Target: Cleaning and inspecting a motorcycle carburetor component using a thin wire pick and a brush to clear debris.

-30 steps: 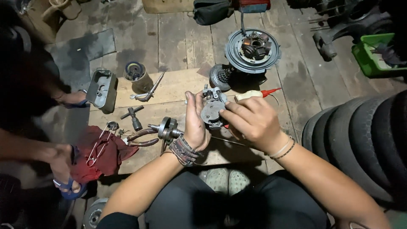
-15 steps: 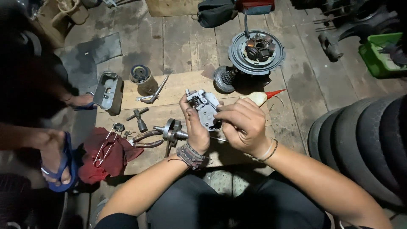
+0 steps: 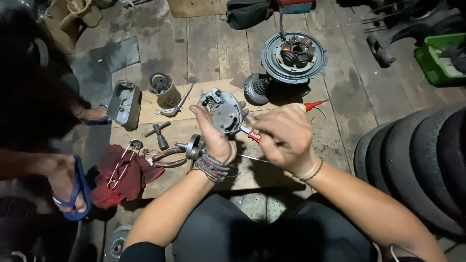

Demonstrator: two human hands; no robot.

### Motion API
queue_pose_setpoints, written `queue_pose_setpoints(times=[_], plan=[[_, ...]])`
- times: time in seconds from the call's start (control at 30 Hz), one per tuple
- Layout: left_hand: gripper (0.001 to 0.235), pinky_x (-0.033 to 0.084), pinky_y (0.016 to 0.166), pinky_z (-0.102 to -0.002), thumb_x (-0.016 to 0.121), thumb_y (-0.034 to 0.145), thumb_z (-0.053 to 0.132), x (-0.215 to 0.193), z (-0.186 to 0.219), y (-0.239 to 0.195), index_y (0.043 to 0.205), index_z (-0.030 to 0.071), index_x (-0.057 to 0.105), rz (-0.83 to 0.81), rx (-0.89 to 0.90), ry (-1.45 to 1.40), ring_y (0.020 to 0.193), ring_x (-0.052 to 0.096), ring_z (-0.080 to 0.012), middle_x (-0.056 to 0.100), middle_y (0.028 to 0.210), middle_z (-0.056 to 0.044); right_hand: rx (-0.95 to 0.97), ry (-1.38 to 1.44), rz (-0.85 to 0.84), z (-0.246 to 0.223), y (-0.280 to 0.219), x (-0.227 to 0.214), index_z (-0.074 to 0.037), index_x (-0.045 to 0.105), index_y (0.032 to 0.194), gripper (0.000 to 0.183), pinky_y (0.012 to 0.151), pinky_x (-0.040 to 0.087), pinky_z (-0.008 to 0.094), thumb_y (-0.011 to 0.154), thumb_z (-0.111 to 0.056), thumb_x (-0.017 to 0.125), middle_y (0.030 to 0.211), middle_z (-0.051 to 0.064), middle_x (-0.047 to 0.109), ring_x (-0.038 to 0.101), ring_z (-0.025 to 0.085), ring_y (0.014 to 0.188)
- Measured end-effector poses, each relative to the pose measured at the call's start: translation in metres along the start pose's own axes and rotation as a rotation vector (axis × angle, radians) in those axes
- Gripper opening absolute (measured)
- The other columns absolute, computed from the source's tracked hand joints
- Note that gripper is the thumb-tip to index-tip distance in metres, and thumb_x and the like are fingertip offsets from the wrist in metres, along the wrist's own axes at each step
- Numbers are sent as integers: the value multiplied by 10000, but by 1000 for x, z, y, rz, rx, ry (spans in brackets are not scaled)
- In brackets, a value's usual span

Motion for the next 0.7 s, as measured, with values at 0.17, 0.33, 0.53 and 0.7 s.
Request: queue_pose_setpoints(times=[0.17, 0.33, 0.53, 0.7], plan=[[711, 483, 1044, -555, 399, 991, 671, 44, 33, -38, 1390, 90, 489, -58, -111, -279, 1258, 585, -375, 567, 1333, -224, 73, 35, 30, -5, 13, -11, -81, 789, 912, 154, 765, 518, 423, 917, -95, 635, 904, 125, 772, 703, 323, 790], [760, 553, 940, -548, 448, 938, 720, 27, 11, -31, 1393, 113, 488, -88, -220, -303, 1125, 650, -407, 604, 1294, -258, 111, 47, -2, 0, 11, -10, -87, 781, 916, 149, 752, 521, 427, 925, -96, 633, 908, 120, 775, 705, 344, 781], [685, 666, 658, -442, 328, 981, 721, 41, 35, -39, 1313, 146, 493, -347, -304, -216, 807, 740, -376, 656, 1035, -228, 128, 53, 12, 24, 12, -27, -51, 776, 955, 154, 742, 534, 448, 944, -66, 623, 938, 150, 778, 716, 381, 811], [719, 669, 645, -454, 358, 910, 789, 37, 38, -40, 1222, 162, 523, -304, -364, -204, 770, 741, -398, 678, 1027, -256, 78, -66, 65, 14, 10, -47, -80, 804, 901, 147, 758, 541, 417, 908, -46, 661, 896, 125, 778, 717, 355, 790]])
Point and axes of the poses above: each hand's wrist, its own y-axis towards the middle knuckle, its own x-axis out of the palm, z = x × y, the point moved 1 cm from there along y, towards the middle knuckle
